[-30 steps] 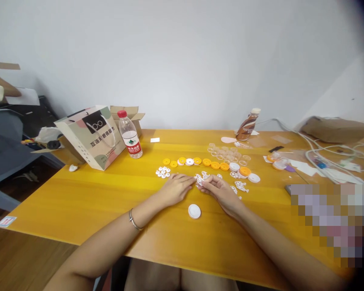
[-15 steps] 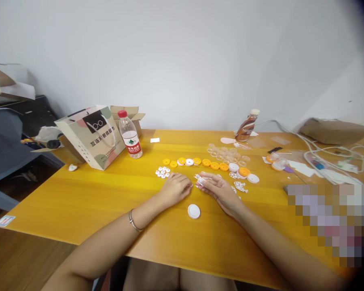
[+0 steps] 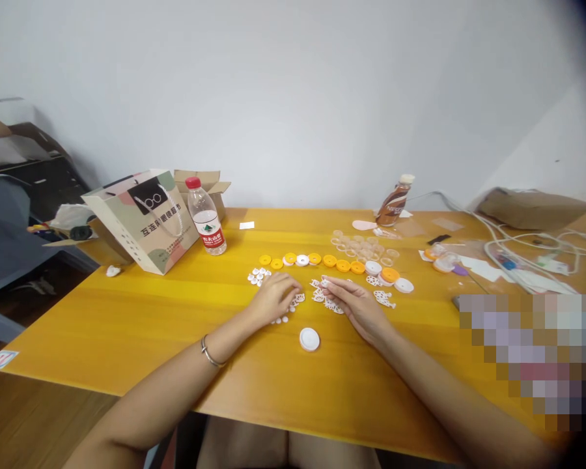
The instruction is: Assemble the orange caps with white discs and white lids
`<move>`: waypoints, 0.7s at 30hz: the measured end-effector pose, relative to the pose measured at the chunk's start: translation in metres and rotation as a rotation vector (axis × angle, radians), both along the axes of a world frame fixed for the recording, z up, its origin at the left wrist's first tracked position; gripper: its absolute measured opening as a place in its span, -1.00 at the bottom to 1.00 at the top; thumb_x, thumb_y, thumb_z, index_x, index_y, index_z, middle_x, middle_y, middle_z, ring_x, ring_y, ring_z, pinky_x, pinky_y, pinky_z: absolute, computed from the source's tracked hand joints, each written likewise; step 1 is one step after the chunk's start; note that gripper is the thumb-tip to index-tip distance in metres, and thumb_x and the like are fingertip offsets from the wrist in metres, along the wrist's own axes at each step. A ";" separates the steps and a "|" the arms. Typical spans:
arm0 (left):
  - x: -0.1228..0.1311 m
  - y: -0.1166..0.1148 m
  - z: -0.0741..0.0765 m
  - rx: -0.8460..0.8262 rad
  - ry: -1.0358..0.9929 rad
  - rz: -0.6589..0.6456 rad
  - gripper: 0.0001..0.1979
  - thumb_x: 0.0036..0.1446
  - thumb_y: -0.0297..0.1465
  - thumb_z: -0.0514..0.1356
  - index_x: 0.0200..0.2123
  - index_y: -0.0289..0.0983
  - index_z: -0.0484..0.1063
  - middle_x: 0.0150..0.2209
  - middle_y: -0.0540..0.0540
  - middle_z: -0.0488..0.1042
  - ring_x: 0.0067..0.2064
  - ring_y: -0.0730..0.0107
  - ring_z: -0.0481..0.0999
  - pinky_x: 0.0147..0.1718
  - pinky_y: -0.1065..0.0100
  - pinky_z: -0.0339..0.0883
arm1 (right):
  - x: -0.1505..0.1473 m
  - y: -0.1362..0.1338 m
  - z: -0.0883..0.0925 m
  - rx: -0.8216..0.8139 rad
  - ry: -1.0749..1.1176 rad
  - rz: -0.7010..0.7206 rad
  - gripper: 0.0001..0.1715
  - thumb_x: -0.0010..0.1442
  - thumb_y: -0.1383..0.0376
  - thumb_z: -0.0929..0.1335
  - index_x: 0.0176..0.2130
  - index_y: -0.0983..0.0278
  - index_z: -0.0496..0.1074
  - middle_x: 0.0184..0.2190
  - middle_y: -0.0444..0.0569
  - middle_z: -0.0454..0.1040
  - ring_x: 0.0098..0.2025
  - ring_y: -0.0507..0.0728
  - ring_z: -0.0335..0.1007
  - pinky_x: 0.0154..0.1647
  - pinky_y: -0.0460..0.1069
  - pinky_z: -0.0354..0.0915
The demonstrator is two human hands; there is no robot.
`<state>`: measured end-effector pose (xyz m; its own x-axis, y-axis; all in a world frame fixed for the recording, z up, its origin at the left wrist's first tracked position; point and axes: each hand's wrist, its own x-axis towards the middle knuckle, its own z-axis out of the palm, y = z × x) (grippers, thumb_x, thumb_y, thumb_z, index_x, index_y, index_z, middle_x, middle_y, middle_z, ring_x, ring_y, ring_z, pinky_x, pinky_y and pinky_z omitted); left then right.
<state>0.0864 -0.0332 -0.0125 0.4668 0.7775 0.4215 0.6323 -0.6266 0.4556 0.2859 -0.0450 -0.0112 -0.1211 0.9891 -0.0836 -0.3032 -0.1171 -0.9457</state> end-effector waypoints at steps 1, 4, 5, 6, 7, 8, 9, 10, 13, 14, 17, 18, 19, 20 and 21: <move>-0.002 0.001 0.000 -0.001 0.006 -0.008 -0.85 0.14 -0.39 0.05 -0.30 -0.25 0.41 -0.30 -0.06 0.44 -0.23 0.37 0.36 -0.20 0.35 0.16 | 0.000 0.000 0.000 0.001 -0.010 0.002 -0.72 -0.15 0.26 0.46 -0.32 0.21 0.52 -0.25 -0.08 0.52 -0.21 0.07 0.40 -0.05 -0.01 0.22; -0.004 0.003 0.000 0.004 0.064 -0.049 -0.82 0.10 -0.30 0.11 -0.27 -0.24 0.43 -0.27 -0.07 0.43 -0.22 0.36 0.36 -0.19 0.34 0.16 | 0.000 0.001 -0.003 0.011 -0.051 0.035 -0.71 -0.13 0.24 0.46 -0.31 0.22 0.52 -0.18 -0.04 0.50 -0.08 0.12 0.35 0.04 0.04 0.16; -0.003 0.002 -0.001 0.014 0.094 -0.062 -0.81 0.08 -0.28 0.13 -0.26 -0.23 0.43 -0.27 -0.07 0.43 -0.21 0.35 0.35 -0.19 0.33 0.16 | 0.000 0.002 -0.004 0.010 -0.061 0.039 -0.72 -0.12 0.23 0.45 -0.31 0.22 0.52 -0.18 -0.04 0.51 -0.07 0.13 0.34 0.05 0.05 0.15; -0.002 0.002 -0.002 0.025 0.124 -0.068 -0.80 0.07 -0.28 0.14 -0.26 -0.22 0.43 -0.26 -0.07 0.43 -0.20 0.34 0.35 -0.18 0.32 0.16 | 0.000 0.002 -0.005 0.010 -0.067 0.037 -0.73 -0.11 0.21 0.44 -0.31 0.22 0.52 -0.19 -0.04 0.51 -0.07 0.14 0.34 0.05 0.06 0.15; -0.001 0.001 -0.003 0.035 0.145 -0.071 -0.81 0.07 -0.29 0.14 -0.27 -0.22 0.44 -0.26 -0.07 0.42 -0.20 0.33 0.34 -0.17 0.31 0.16 | -0.001 0.002 -0.006 0.015 -0.068 0.029 -0.73 -0.10 0.21 0.44 -0.32 0.21 0.52 -0.20 -0.04 0.51 -0.08 0.15 0.35 0.05 0.07 0.15; 0.000 0.001 -0.003 0.041 0.157 -0.072 -0.83 0.08 -0.31 0.13 -0.29 -0.22 0.45 -0.27 -0.07 0.43 -0.20 0.32 0.34 -0.17 0.30 0.15 | -0.001 0.002 -0.007 0.026 -0.067 0.019 -0.74 -0.11 0.21 0.44 -0.32 0.21 0.52 -0.20 -0.04 0.51 -0.08 0.15 0.35 0.04 0.07 0.16; 0.002 0.000 -0.004 0.042 0.153 -0.070 -0.85 0.09 -0.34 0.12 -0.31 -0.22 0.45 -0.27 -0.08 0.43 -0.20 0.32 0.34 -0.17 0.30 0.15 | -0.001 0.003 -0.008 0.044 -0.067 0.011 -0.73 -0.12 0.21 0.45 -0.32 0.20 0.52 -0.20 -0.05 0.51 -0.07 0.15 0.34 0.04 0.07 0.16; 0.003 0.000 -0.005 0.039 0.133 -0.066 -0.86 0.10 -0.37 0.11 -0.33 -0.23 0.46 -0.28 -0.08 0.43 -0.20 0.33 0.34 -0.17 0.30 0.16 | -0.001 0.003 -0.008 0.066 -0.072 0.007 -0.71 -0.14 0.23 0.45 -0.31 0.19 0.51 -0.18 -0.06 0.50 -0.06 0.15 0.33 0.03 0.07 0.16; 0.005 0.000 -0.006 0.000 -0.019 -0.057 -0.87 0.09 -0.41 0.11 -0.36 -0.25 0.46 -0.30 -0.09 0.44 -0.21 0.35 0.35 -0.16 0.31 0.17 | -0.002 0.002 -0.008 0.124 -0.121 0.022 -0.64 -0.14 0.23 0.45 -0.24 0.16 0.48 -0.11 -0.08 0.46 -0.01 0.15 0.28 0.03 0.06 0.15; 0.006 0.001 -0.005 -0.032 -0.095 -0.045 -0.87 0.08 -0.40 0.11 -0.36 -0.26 0.46 -0.31 -0.09 0.45 -0.23 0.36 0.36 -0.18 0.32 0.19 | -0.002 0.001 -0.007 0.132 -0.143 0.033 -0.63 -0.13 0.22 0.45 -0.23 0.16 0.48 -0.11 -0.07 0.46 0.00 0.15 0.28 0.03 0.06 0.15; 0.007 0.003 -0.005 -0.206 -0.367 0.014 -0.85 0.06 -0.36 0.14 -0.36 -0.31 0.45 -0.38 -0.09 0.45 -0.34 0.42 0.39 -0.31 0.39 0.25 | -0.003 -0.001 -0.005 0.121 -0.177 0.059 -0.64 -0.13 0.19 0.44 -0.25 0.20 0.47 -0.20 -0.05 0.50 -0.12 0.14 0.37 -0.04 0.05 0.19; 0.007 0.003 -0.005 -0.275 -0.464 0.029 -0.84 0.05 -0.35 0.15 -0.34 -0.32 0.44 -0.40 -0.08 0.45 -0.37 0.44 0.39 -0.35 0.42 0.25 | -0.003 -0.002 -0.004 0.111 -0.174 0.062 -0.63 -0.13 0.19 0.44 -0.25 0.22 0.45 -0.25 -0.05 0.51 -0.19 0.12 0.39 -0.07 0.05 0.21; 0.008 0.003 -0.004 -0.336 -0.553 0.036 -0.81 0.03 -0.34 0.16 -0.31 -0.33 0.42 -0.41 -0.07 0.44 -0.39 0.47 0.39 -0.38 0.44 0.25 | -0.003 -0.003 -0.003 0.101 -0.173 0.067 -0.62 -0.13 0.19 0.44 -0.24 0.22 0.44 -0.30 -0.06 0.52 -0.24 0.10 0.41 -0.12 0.03 0.23; 0.008 0.003 -0.003 -0.388 -0.629 0.032 -0.78 0.02 -0.34 0.18 -0.26 -0.34 0.41 -0.42 -0.06 0.43 -0.40 0.49 0.39 -0.39 0.46 0.25 | -0.003 -0.003 -0.002 0.091 -0.173 0.072 -0.62 -0.13 0.19 0.44 -0.24 0.23 0.42 -0.34 -0.07 0.52 -0.29 0.09 0.41 -0.17 0.02 0.24; 0.008 0.003 -0.002 -0.430 -0.688 0.017 -0.73 0.01 -0.34 0.18 -0.20 -0.33 0.39 -0.43 -0.04 0.42 -0.41 0.51 0.38 -0.39 0.47 0.25 | -0.004 -0.004 -0.001 0.084 -0.177 0.078 -0.62 -0.12 0.19 0.44 -0.25 0.23 0.40 -0.37 -0.07 0.53 -0.32 0.07 0.41 -0.22 -0.01 0.24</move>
<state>0.0942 -0.0305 -0.0147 0.1987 0.9413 0.2727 0.1310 -0.3013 0.9445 0.2822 -0.0492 -0.0122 -0.1881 0.9818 -0.0282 -0.1248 -0.0524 -0.9908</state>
